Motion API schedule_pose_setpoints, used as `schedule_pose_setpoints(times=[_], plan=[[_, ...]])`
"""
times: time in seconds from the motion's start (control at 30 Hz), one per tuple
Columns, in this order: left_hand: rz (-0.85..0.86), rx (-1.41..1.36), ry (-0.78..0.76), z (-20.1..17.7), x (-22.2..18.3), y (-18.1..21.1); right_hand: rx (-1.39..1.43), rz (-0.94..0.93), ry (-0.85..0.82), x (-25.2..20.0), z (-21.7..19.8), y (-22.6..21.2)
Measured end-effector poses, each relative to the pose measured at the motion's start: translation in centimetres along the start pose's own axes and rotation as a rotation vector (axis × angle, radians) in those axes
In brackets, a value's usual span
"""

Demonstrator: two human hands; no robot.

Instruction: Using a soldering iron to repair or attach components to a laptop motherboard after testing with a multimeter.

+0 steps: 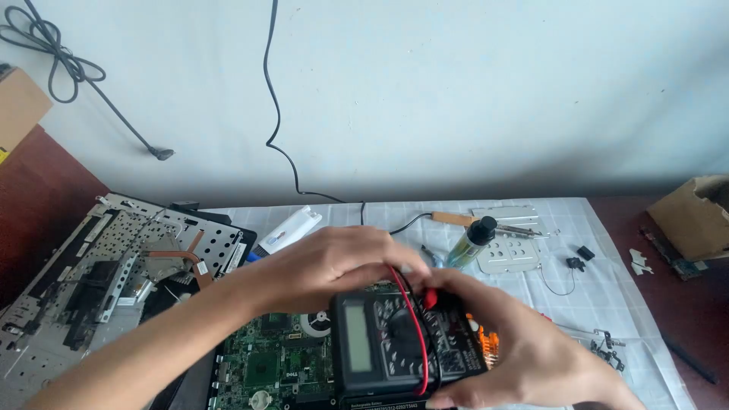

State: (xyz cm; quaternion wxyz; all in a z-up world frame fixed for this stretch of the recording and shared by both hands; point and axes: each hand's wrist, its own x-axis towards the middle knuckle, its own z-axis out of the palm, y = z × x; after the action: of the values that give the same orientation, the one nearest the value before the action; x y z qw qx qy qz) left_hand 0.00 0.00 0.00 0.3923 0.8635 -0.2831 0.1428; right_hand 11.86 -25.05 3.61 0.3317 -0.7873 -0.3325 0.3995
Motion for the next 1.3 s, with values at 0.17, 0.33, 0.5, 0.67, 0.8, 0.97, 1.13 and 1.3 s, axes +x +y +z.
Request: schedule_pose_setpoints(times=[0.17, 0.33, 0.5, 0.67, 0.8, 0.97, 1.13, 1.3], plan=[[-0.537, -0.197, 0.102, 3.5, -1.1, -0.6, 0.315, -0.46, 0.118, 0.2, -0.1, 0.2], [-0.667, -0.362, 0.155, 4.4, 0.9, 4.4, 0.009, -0.557, 0.585, 2.7, 1.2, 0.6], [-1.085, -0.678, 0.11, 2.6, 1.8, 7.4, -0.311, -0.678, 0.725, 4.0, 1.0, 1.6], [-1.164, -0.958, 0.138, 0.9, 1.4, 8.7, -0.43, -0.749, 0.775, 4.7, 1.0, 2.8], [-0.86, -1.217, 0.173, 0.4, 0.8, 8.6, -0.636, -0.801, 0.773, 5.2, 1.5, 4.3], [-0.597, -1.51, 0.447, 0.6, 2.3, 8.3, -0.669, -0.895, 0.665, 4.8, 1.6, 3.4], [-0.73, -1.507, 0.792, -1.2, 5.3, 8.3, -0.426, -0.854, 0.494, 4.6, 2.3, 4.2], [-0.6, -1.009, 0.376, -1.1, 4.0, 4.3, -0.203, -0.666, 0.343, 3.6, 2.7, 4.3]])
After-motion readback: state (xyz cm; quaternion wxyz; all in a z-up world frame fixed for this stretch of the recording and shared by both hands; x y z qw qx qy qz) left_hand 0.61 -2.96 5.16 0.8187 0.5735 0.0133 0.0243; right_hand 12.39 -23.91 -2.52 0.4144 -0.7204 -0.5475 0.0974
